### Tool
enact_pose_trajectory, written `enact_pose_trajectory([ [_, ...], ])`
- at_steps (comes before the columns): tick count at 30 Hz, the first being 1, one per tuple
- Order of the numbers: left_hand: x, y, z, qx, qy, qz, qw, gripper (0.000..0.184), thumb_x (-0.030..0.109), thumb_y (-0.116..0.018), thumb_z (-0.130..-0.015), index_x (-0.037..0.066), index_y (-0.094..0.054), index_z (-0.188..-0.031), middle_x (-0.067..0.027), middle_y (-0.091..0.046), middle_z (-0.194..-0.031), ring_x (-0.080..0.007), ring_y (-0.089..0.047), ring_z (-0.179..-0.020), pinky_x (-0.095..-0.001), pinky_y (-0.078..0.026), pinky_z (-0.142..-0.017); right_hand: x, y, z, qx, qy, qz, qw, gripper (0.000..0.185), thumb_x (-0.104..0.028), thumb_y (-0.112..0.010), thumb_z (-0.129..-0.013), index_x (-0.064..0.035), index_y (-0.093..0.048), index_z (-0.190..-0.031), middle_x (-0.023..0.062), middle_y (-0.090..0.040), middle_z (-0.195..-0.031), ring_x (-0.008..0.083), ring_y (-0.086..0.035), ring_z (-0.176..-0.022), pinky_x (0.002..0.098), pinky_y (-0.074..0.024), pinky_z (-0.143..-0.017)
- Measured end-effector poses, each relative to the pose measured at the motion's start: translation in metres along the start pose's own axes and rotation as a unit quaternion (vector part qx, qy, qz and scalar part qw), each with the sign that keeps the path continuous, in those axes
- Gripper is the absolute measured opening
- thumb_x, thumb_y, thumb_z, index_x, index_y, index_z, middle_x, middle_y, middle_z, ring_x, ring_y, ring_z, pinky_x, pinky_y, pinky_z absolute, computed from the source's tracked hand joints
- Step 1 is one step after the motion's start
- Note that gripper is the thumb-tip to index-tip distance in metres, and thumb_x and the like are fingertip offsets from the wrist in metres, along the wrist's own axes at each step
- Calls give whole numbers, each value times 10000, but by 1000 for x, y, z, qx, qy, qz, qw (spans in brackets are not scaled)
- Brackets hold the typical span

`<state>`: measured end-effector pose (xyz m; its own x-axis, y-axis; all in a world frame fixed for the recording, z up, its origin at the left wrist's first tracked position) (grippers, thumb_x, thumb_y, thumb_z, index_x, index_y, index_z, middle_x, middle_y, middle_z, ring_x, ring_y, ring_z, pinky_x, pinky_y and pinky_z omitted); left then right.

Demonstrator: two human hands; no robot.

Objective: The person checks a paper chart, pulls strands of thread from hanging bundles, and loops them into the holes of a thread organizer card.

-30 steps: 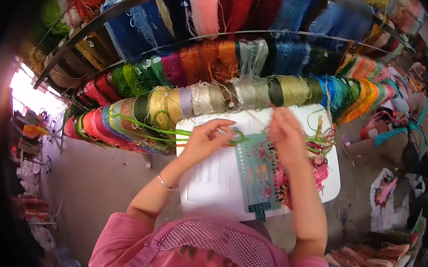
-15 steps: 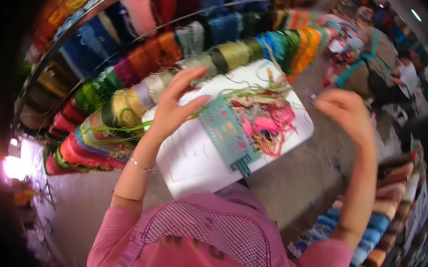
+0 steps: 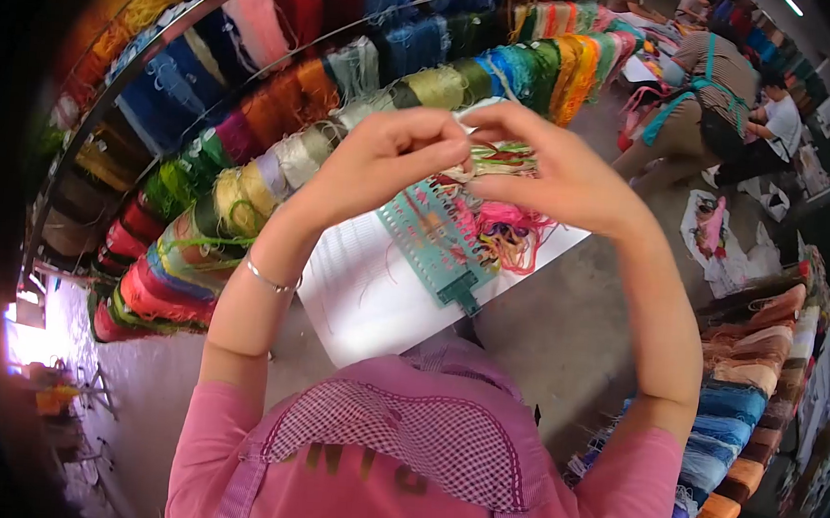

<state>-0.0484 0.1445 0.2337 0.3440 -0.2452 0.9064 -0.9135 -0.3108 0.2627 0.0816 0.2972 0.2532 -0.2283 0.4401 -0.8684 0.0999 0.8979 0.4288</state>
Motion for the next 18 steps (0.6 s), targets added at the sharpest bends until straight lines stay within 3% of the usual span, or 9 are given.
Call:
enact_pose_trajectory([
  [1, 6, 1, -2, 7, -7, 29, 1000, 256, 243, -603, -960, -7, -647, -926, 40, -607, -834, -28, -514, -794, -204, -415, -687, -2, -15, -6, -31, -28, -100, 994, 193, -182, -631, -925, -30, -581, -1033, -37, -554, -884, 55, -527, -810, 213, -441, -705],
  [4, 1, 36, 6, 60, 3, -65, 996, 255, 236, -604, -959, -1, -662, -884, 37, -613, -813, -29, -514, -791, -203, -412, -693, -2, -5, -11, 18, -127, -73, 989, 144, -219, -587, -953, -76, -585, -963, -72, -506, -815, 25, -473, -727, 194, -411, -632],
  [6, -14, 59, 24, 95, 38, -86, 991, 276, 265, -612, -952, 10, -682, -875, 38, -606, -778, -28, -500, -750, -195, -392, -664, -1, 23, -9, 110, -134, 11, 985, 148, -273, -607, -938, -132, -588, -898, -110, -472, -744, -9, -399, -639, 173, -316, -525],
  [8, -39, 80, 46, 133, 50, -109, 984, 272, 285, -619, -946, 32, -688, -872, 54, -576, -730, -18, -466, -677, -188, -364, -604, 8, 66, -1, 148, -134, 14, 980, 136, -271, -648, -908, -144, -616, -875, -122, -454, -696, -9, -355, -569, 169, -266, -502],
  [10, -62, 100, 70, 162, 133, -83, 974, 260, 282, -629, -937, 42, -704, -874, 56, -595, -753, -21, -477, -706, -195, -372, -622, 21, 114, 7, 210, -127, 109, 963, 139, -272, -670, -891, -136, -654, -875, -119, -471, -698, -13, -334, -573, 188, -216, -494],
  [11, -73, 108, 81, 177, 174, -69, 966, 254, 281, -633, -933, 47, -712, -875, 58, -604, -765, -23, -482, -720, -198, -376, -631, 26, 133, 11, 235, -148, 122, 953, 147, -276, -673, -888, -130, -679, -902, -115, -503, -714, -11, -326, -578, 194, -208, -501],
  [14, -102, 125, 102, 203, 189, -58, 959, 230, 307, -621, -940, 112, -678, -831, 115, -395, -609, -3, -290, -518, -198, -211, -476, 37, 177, 18, 232, -167, 155, 946, 143, -251, -671, -899, -110, -695, -914, -110, -545, -745, -12, -372, -623, 196, -244, -533],
  [17, -120, 135, 110, 219, 235, -35, 947, 239, 311, -610, -949, 112, -687, -842, 114, -399, -612, -4, -300, -524, -193, -213, -477, 42, 196, 12, 273, -151, 208, 927, 137, -231, -657, -920, -103, -683, -880, -122, -495, -694, -21, -326, -558, 185, -223, -501],
  [18, -127, 137, 111, 222, 245, -25, 944, 238, 311, -608, -950, 113, -690, -846, 113, -404, -614, -4, -297, -525, -192, -208, -476, 53, 217, 13, 284, -141, 249, 915, 148, -231, -668, -911, -85, -691, -892, -104, -534, -719, -8, -381, -607, 192, -270, -540],
])
Point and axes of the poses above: each hand's wrist, its own z-axis away from the middle knuckle, its own y-axis out of the back of the hand, x = y × z, the point moved 2 cm from there along -z, towards the middle knuckle
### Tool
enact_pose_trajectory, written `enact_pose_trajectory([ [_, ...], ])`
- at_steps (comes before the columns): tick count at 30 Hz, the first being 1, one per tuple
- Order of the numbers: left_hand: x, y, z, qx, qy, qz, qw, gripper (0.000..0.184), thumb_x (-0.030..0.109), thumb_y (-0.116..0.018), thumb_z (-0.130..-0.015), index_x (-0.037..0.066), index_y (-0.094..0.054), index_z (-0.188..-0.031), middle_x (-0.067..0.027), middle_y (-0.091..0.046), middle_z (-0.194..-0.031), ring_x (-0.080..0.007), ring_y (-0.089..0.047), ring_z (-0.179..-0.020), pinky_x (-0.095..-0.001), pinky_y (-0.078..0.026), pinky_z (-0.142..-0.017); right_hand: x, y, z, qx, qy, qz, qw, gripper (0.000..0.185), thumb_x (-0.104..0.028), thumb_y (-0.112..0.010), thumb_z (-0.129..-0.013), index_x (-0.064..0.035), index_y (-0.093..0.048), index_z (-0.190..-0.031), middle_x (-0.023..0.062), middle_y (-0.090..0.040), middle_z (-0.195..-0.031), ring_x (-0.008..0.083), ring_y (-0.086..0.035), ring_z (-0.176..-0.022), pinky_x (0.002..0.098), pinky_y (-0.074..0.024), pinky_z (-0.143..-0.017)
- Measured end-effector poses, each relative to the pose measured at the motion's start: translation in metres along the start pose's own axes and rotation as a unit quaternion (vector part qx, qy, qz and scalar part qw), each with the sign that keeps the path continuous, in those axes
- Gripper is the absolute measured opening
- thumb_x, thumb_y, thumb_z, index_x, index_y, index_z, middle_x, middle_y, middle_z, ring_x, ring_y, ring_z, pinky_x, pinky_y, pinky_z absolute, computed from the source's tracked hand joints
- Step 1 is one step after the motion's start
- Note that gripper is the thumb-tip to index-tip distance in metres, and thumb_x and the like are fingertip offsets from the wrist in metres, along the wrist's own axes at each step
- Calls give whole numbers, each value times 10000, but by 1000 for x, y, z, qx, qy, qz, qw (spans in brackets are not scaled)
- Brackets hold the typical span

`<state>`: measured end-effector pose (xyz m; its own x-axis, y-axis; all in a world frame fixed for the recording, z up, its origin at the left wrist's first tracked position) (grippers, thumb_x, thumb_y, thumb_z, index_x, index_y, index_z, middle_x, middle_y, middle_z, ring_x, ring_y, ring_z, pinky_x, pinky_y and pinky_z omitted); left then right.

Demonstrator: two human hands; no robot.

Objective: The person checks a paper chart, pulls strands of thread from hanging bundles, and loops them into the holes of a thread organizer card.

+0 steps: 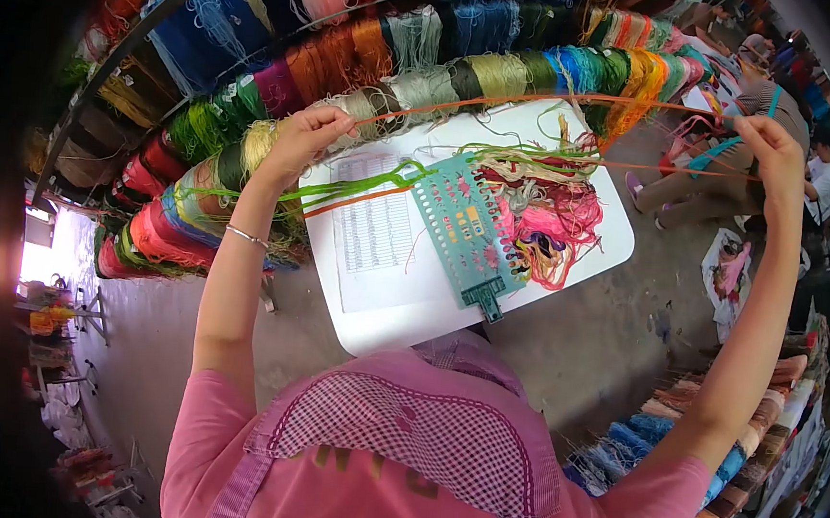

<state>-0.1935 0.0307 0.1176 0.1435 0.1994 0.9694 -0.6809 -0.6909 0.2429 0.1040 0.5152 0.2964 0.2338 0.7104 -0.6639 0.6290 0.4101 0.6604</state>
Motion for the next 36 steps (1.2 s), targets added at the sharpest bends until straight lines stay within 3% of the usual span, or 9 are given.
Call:
enact_pose_trajectory([
  [6, -55, 27, -23, 140, -117, -65, 981, 140, 173, -631, -911, 53, -687, -956, 58, -569, -797, -46, -476, -714, -212, -390, -638, 90, 82, -42, 203, -4, 214, 956, 206, -250, -679, -899, -47, -709, -917, -51, -623, -786, 58, -588, -761, 214, -436, -691],
  [10, -68, 33, -12, 247, -137, -109, 953, 150, 128, -625, -910, 46, -683, -1021, 35, -616, -857, -59, -520, -752, -209, -425, -691, 76, 81, -23, 331, 47, 7, 942, 230, -282, -634, -918, -71, -709, -971, -16, -646, -865, 91, -606, -784, 228, -460, -710],
  [12, -75, 9, 0, 218, -61, 46, 973, 163, 121, -622, -911, 54, -686, -1045, 27, -632, -872, -65, -534, -756, -208, -437, -688, 56, 32, -12, 278, 116, -170, 938, 223, -270, -609, -928, -86, -707, -1005, 2, -648, -891, 89, -574, -776, 238, -444, -694],
  [13, -57, -12, 13, 211, -4, 36, 977, 162, 122, -604, -924, 57, -688, -1046, 21, -637, -875, -71, -535, -734, -212, -444, -658, 40, -1, -1, 234, 28, -50, 970, 219, -255, -607, -929, -83, -702, -1026, 14, -660, -934, 98, -595, -811, 244, -455, -728],
  [20, -98, -116, 23, 54, 178, 270, 945, 235, 204, -587, -959, 33, -668, -1097, -31, -691, -843, -27, -524, -585, -165, -368, -477, -29, -299, 99, -91, 212, -57, 971, 147, -110, -568, -932, -42, -670, -1013, 112, -700, -989, 263, -659, -860, 347, -512, -765],
  [21, -96, -123, 20, 63, 205, 299, 930, 238, 201, -587, -958, 28, -659, -1105, -43, -694, -843, -32, -535, -580, -161, -367, -465, -44, -318, 112, -195, 35, -121, 973, 138, -119, -581, -921, -43, -630, -1025, 107, -703, -932, 258, -674, -789, 343, -521, -705],
  [23, -88, -134, 14, 81, 255, 356, 896, 246, 194, -588, -956, 19, -640, -1121, -69, -701, -844, -41, -556, -570, -155, -365, -440, -42, -352, 120, -258, -33, -142, 955, 147, -134, -601, -909, -60, -607, -1035, 98, -701, -876, 244, -681, -740, 342, -517, -644],
  [26, -87, -140, 7, 99, 258, 388, 879, 246, 178, -591, -951, 9, -625, -1127, -76, -695, -821, -49, -572, -566, -146, -359, -427, -28, -386, 120, -267, -48, -146, 951, 125, -103, -628, -890, -41, -637, -998, 61, -692, -865, 145, -633, -620, 285, -496, -609],
  [36, -84, -134, 0, 103, 157, 291, 938, 208, 142, -602, -943, -3, -631, -1089, -25, -651, -777, -59, -588, -627, -176, -456, -512, -29, -391, 125, -200, 51, -153, 966, 247, -143, -742, -732, -62, -660, -951, 75, -643, -829, 190, -613, -671, 307, -493, -607],
])
Point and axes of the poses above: each hand's wrist, its own z-axis away from the middle knuckle, its own y-axis out of the back of the hand, x = y × z, the point moved 2 cm from there along -z, towards the middle knuckle
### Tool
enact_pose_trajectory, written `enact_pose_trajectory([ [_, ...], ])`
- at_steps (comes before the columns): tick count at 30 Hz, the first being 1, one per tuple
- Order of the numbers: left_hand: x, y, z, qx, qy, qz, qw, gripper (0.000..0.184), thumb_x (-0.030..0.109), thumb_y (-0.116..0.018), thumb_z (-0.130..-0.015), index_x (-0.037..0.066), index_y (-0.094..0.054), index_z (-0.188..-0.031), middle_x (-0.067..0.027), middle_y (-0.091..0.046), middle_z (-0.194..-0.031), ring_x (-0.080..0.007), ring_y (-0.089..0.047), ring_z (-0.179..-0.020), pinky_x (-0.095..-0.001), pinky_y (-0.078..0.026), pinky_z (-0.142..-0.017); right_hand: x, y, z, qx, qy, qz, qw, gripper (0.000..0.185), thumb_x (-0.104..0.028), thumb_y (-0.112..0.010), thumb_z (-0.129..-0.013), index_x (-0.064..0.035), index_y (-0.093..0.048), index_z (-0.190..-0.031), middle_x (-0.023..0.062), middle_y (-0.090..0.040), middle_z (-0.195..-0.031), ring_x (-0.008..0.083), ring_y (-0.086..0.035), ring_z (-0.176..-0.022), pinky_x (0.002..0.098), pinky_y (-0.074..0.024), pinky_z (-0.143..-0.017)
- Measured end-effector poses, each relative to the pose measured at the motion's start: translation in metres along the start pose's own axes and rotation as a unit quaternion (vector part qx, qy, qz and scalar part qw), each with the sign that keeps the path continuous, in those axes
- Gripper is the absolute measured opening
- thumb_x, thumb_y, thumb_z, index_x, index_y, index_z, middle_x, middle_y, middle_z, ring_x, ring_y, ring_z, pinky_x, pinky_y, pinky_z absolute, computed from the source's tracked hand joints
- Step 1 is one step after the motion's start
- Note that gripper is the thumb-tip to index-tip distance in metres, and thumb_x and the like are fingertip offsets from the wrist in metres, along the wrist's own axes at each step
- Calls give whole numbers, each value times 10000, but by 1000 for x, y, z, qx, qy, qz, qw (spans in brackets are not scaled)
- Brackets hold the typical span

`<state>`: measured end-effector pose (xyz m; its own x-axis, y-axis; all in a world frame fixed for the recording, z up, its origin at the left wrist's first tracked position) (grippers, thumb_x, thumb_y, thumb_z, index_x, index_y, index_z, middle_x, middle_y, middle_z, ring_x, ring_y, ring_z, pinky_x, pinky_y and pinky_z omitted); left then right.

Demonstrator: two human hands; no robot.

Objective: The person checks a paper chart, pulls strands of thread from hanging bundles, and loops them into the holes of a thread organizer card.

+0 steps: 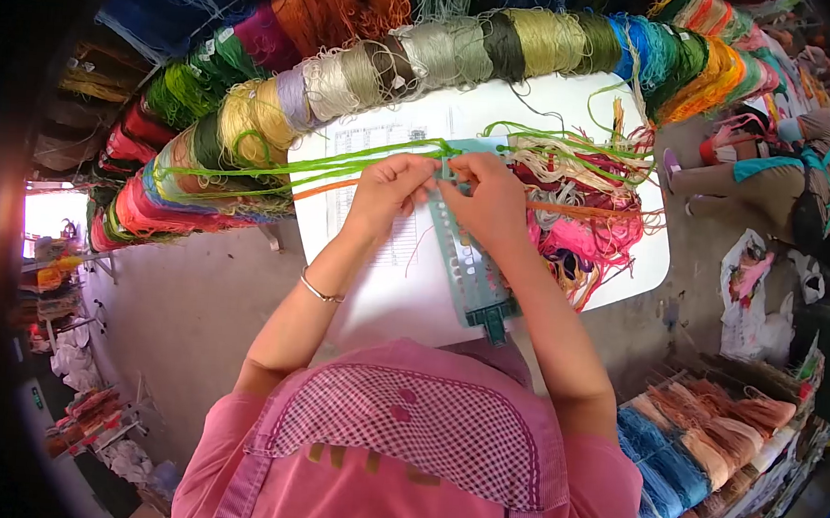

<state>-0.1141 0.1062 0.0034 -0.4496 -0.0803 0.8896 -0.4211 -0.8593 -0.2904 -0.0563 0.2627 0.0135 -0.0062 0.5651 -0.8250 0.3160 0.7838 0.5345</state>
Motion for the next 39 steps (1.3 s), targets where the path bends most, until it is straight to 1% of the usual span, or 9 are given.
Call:
enact_pose_trajectory([
  [11, 1, 8, -9, 23, 22, 27, 999, 146, 67, -612, -886, -62, -614, -955, -77, -644, -819, -136, -631, -731, -245, -544, -655, -4, 5, 2, -28, -101, -23, 994, 350, -170, -743, -710, -37, -619, -1009, 71, -667, -824, 161, -605, -646, 304, -507, -617],
  [15, 26, 19, 5, -38, 84, 346, 934, 230, 75, -531, -867, -44, -619, -1043, -6, -566, -686, -99, -525, -569, -224, -484, -575, 6, 0, 3, -21, -94, 16, 995, 420, -177, -753, -711, -47, -585, -1073, 86, -666, -842, 235, -640, -708, 353, -517, -678],
  [20, 30, -19, -1, -148, 61, -205, 965, 128, 188, -608, -913, 71, -611, -965, 21, -546, -681, -65, -489, -522, -217, -410, -460, 2, -9, 6, 99, 63, 106, 987, 587, -177, -767, -695, -72, -498, -1206, 106, -657, -925, 315, -653, -819, 409, -509, -742],
  [22, -2, -15, -20, -174, 19, -239, 955, 120, 219, -655, -918, 102, -635, -932, 25, -547, -695, -58, -491, -576, -216, -411, -508, -6, -2, 7, 5, -33, 92, 995, 605, -183, -765, -688, -78, -488, -1216, 106, -655, -947, 310, -654, -830, 424, -501, -756],
  [25, 18, 26, -20, -139, -189, -350, 907, 167, 249, -695, -881, 94, -634, -870, -14, -596, -725, -75, -563, -661, -228, -460, -576, -4, 2, 2, -76, -94, 96, 988, 551, -211, -759, -696, -78, -516, -1173, 88, -659, -902, 287, -653, -805, 411, -500, -742],
  [31, 133, 206, 62, 189, -27, -135, 972, 260, 383, -584, -919, 138, -590, -830, 67, -461, -688, -70, -395, -604, -235, -306, -548, 3, 4, 0, -114, -115, 85, 983, 482, -242, -749, -704, -83, -557, -1117, 41, -653, -847, 246, -647, -765, 394, -499, -716],
  [33, 159, 267, 78, 366, -70, -289, 882, 311, 388, -583, -926, 87, -654, -963, 12, -572, -729, -153, -561, -668, -301, -432, -586, 3, 5, 0, -117, -112, 91, 983, 466, -236, -747, -702, -85, -564, -1104, 30, -647, -839, 239, -645, -761, 397, -498, -707],
  [36, 192, 254, 82, 531, -172, -731, 394, 331, 325, -642, -864, 61, -697, -1056, -161, -685, -907, -290, -662, -845, -386, -511, -753, 5, 1, 0, -107, -78, 101, 986, 431, -218, -742, -699, -93, -569, -1073, 22, -633, -823, 235, -640, -755, 400, -492, -680],
  [39, 199, 195, 18, 353, -237, -597, 681, 274, 311, -681, -825, 83, -740, -966, -119, -702, -938, -277, -669, -871, -371, -514, -797, 6, 0, 2, -100, -35, 106, 989, 401, -203, -737, -697, -103, -569, -1047, 19, -618, -812, 240, -634, -750, 398, -486, -645],
])
Point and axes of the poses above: each hand's wrist, its own z-axis away from the middle knuckle, its own y-axis out of the back of the hand, x = y × z, the point moved 2 cm from there along -z, towards the middle knuckle
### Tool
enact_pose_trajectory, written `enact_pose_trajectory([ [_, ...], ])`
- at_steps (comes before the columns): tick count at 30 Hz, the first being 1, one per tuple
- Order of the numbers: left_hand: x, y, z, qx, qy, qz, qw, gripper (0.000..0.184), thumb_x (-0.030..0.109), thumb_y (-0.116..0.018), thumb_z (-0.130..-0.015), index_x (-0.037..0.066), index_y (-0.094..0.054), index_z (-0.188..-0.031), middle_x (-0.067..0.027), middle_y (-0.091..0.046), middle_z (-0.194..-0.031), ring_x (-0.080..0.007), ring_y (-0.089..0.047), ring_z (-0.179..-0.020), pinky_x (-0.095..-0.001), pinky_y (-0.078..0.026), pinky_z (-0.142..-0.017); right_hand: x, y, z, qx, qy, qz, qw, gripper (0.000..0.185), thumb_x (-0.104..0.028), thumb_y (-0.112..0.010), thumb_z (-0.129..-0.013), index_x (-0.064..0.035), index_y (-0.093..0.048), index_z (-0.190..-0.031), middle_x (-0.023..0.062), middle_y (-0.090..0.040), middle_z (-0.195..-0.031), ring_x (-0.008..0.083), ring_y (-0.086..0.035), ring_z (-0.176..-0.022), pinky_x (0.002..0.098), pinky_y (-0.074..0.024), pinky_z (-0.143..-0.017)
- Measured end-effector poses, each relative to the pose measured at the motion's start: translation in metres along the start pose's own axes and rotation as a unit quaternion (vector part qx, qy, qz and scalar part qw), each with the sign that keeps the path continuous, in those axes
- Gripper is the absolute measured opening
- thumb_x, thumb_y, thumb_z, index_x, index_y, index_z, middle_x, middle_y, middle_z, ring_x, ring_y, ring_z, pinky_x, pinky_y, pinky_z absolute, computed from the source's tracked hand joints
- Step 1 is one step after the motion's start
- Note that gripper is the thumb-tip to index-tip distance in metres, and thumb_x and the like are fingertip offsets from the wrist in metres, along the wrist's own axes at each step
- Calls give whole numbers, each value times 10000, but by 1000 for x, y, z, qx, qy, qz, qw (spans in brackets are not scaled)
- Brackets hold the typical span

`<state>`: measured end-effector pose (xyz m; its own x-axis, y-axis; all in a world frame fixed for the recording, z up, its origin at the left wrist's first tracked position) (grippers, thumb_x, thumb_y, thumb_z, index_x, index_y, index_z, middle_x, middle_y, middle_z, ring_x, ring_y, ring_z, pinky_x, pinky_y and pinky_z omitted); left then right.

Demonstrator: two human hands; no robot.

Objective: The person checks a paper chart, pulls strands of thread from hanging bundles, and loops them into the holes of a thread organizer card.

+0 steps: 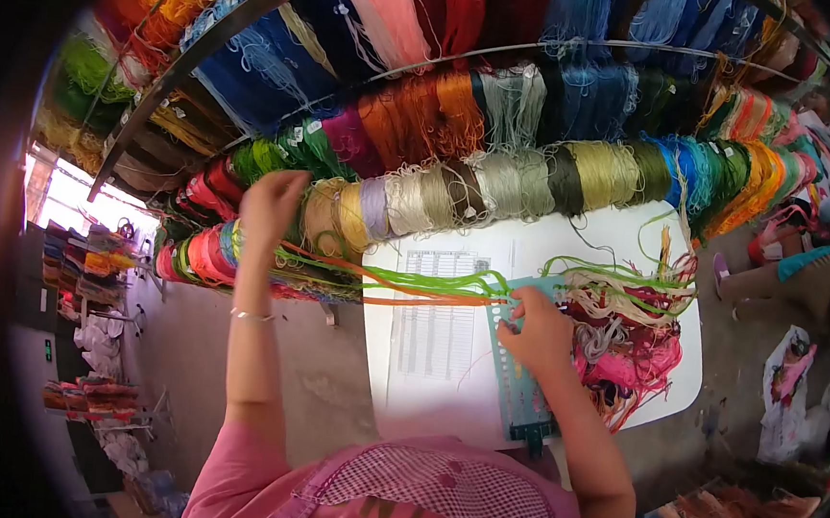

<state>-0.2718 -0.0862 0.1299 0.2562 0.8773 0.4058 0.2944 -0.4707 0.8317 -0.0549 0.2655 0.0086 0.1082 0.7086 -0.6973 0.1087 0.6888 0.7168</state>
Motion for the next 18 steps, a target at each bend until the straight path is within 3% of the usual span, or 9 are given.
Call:
enact_pose_trajectory([
  [1, 28, -26, -9, -79, 20, 101, 992, 268, 317, -689, -821, 89, -749, -948, -113, -706, -964, -282, -668, -890, -369, -512, -807, -1, 1, 0, 1, 8, 0, 1000, 392, -200, -737, -697, -106, -569, -1038, 18, -615, -811, 240, -633, -748, 397, -484, -634],
  [3, 69, -77, -29, -109, -19, 70, 991, 349, 396, -697, -828, 64, -755, -921, -135, -715, -879, -266, -690, -807, -342, -516, -736, -1, 1, -2, 6, 19, 0, 1000, 379, -193, -738, -695, -110, -573, -1027, 15, -612, -809, 240, -631, -746, 394, -482, -620],
  [6, 93, -140, -60, -142, 69, -48, 986, 439, 515, -716, -764, 94, -770, -877, -136, -715, -818, -291, -692, -787, -383, -524, -730, 0, 0, -2, 17, 27, -1, 999, 370, -177, -743, -691, -115, -583, -1020, 12, -612, -807, 236, -631, -742, 388, -484, -610],
  [9, 83, -180, -79, -199, 119, -44, 972, 423, 512, -741, -737, 108, -769, -859, -113, -723, -829, -321, -691, -826, -406, -535, -735, 0, 1, -2, 34, 39, -10, 999, 368, -156, -746, -685, -120, -593, -1018, 12, -613, -800, 230, -633, -731, 376, -485, -597],
  [10, 74, -189, -83, -199, 130, 19, 971, 368, 451, -753, -757, 107, -766, -884, -97, -723, -792, -256, -705, -776, -374, -535, -701, 0, 1, -2, 39, 42, -12, 998, 368, -149, -746, -684, -121, -595, -1019, 13, -614, -798, 228, -633, -726, 373, -485, -592],
  [13, 59, -189, -82, -165, 186, 192, 949, 295, 373, -759, -774, 107, -764, -902, -77, -722, -760, -175, -707, -728, -330, -527, -665, -1, 1, -2, 53, 51, -8, 997, 377, -136, -748, -675, -126, -597, -1020, 12, -615, -797, 231, -634, -715, 370, -486, -582],
  [14, 56, -184, -78, -148, 170, 225, 948, 204, 263, -752, -798, 78, -762, -883, -47, -714, -725, -101, -677, -667, -271, -503, -626, -2, 1, -2, 58, 55, -3, 997, 381, -133, -748, -671, -127, -597, -1020, 11, -615, -796, 233, -634, -712, 370, -486, -580],
  [17, 63, -153, -57, -151, 115, 328, 925, 170, 194, -740, -815, 38, -756, -883, -33, -708, -718, -79, -640, -641, -239, -484, -611, -3, 3, -3, 30, 61, 0, 998, 391, -143, -759, -698, -117, -598, -1053, 23, -620, -803, 209, -627, -696, 350, -488, -584],
  [18, 63, -146, -49, -142, 107, 353, 919, 167, 180, -736, -820, 27, -753, -886, -31, -706, -720, -74, -628, -640, -234, -481, -612, -7, 8, -6, -12, 27, -60, 998, 372, -150, -754, -720, -108, -602, -1057, 30, -624, -810, 200, -623, -694, 340, -488, -589],
])
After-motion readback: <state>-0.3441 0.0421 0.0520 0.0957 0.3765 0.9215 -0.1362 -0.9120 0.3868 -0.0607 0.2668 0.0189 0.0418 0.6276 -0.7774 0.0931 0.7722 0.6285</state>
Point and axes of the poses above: each hand's wrist, its own z-axis away from the middle knuckle, its own y-axis out of the back of the hand, x = y × z, the point moved 2 cm from there along -z, towards the middle knuckle
